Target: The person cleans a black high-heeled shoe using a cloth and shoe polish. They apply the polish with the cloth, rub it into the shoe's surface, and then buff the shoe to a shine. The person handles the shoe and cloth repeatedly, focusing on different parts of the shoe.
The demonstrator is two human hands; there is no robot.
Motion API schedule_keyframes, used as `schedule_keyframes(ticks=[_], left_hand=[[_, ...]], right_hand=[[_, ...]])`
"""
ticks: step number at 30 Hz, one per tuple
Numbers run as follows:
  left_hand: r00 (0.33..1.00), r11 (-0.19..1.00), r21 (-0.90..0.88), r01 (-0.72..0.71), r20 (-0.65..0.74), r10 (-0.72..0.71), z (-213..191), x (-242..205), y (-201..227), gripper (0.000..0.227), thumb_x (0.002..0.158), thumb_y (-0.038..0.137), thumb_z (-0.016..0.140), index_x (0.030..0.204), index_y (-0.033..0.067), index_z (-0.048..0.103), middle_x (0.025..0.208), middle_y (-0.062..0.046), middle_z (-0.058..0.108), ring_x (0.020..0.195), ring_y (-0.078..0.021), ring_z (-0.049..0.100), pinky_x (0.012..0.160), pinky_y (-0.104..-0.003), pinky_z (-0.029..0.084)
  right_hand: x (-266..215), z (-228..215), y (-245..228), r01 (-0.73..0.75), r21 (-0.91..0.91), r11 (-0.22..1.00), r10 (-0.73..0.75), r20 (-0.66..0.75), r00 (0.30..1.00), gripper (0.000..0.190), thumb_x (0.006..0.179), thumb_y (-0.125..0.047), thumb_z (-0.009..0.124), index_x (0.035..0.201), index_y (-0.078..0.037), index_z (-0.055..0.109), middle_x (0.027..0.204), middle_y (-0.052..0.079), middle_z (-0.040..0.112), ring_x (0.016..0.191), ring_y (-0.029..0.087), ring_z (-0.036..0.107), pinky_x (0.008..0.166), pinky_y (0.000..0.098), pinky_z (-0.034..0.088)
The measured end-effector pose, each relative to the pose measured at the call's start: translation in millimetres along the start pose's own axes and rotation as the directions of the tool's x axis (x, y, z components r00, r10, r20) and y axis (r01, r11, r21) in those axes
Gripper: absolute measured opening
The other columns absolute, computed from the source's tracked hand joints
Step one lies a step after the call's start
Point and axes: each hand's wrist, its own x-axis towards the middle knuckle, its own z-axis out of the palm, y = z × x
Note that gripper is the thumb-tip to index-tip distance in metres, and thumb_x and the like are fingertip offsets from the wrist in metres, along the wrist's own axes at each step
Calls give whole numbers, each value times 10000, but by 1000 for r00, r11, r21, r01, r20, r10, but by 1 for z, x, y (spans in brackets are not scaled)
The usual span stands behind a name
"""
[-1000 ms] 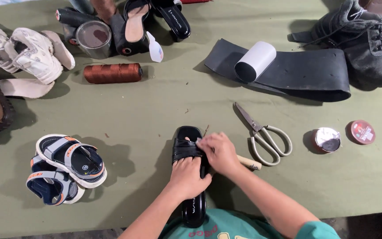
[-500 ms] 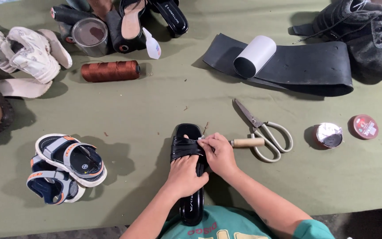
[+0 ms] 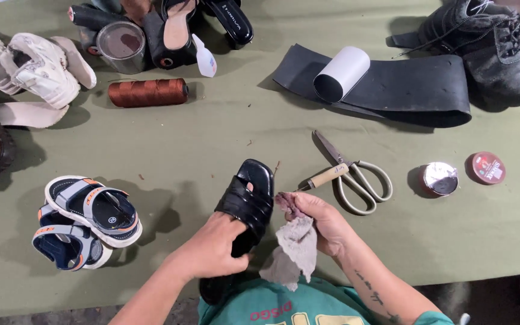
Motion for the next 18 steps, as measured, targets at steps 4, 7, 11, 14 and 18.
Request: schedule_keyframes(ticks=[4, 7, 11, 14, 18], left_hand=[[989, 985, 157, -78, -113, 96, -32, 1, 24, 370, 676, 287, 770, 969, 67, 721, 971, -186, 661, 1061, -444, 602, 987, -508, 469], [1000, 999, 48, 7, -17, -6, -34, 9, 11, 410, 766, 307, 695, 1085, 51, 717, 1070, -143, 643, 1149, -407, 567, 1066, -476, 432], [994, 975, 220, -30, 112, 6, -3, 42, 6, 451, 769, 202, 650, 1204, 101, 708, 1340, -149, 570, 1339, -461, 433, 1140, -544, 365], [990, 914, 399, -77, 139, 23, 28, 53, 18, 521, 756, 92, 640, 1270, 152, 699, 1482, -145, 517, 1444, -506, 334, 1156, -582, 323], [989, 885, 454, -101, 145, 38, 44, 45, 3, 567, 804, 0, 672, 1328, 217, 660, 1398, -117, 569, 1426, -434, 370, 1159, -561, 294]], right_hand=[[-13, 26, -4, -3, 58, 998, -3, 94, 996, 300, 935, -210, 689, 1144, 0, 735, 831, 167, 726, 633, 143, 646, 538, 231, 511], [-9, 29, -3, 45, 4, 999, -45, 130, 991, 397, 884, -198, 718, 1207, 32, 719, 1030, 206, 774, 751, 158, 724, 630, 276, 574], [5, 5, -2, 134, -106, 985, -136, -11, 991, 250, 898, -54, 689, 1131, 25, 736, 979, 193, 781, 807, 272, 774, 707, 383, 623], [3, 15, -21, 325, -435, 840, -390, -67, 918, 205, 916, -50, 710, 1105, 4, 767, 971, 132, 774, 863, 202, 700, 774, 343, 587], [17, -31, -14, 366, -930, -42, -692, 291, 661, 238, 932, -70, 722, 1135, -168, 799, 1034, 68, 782, 1001, 286, 731, 890, 392, 564]])
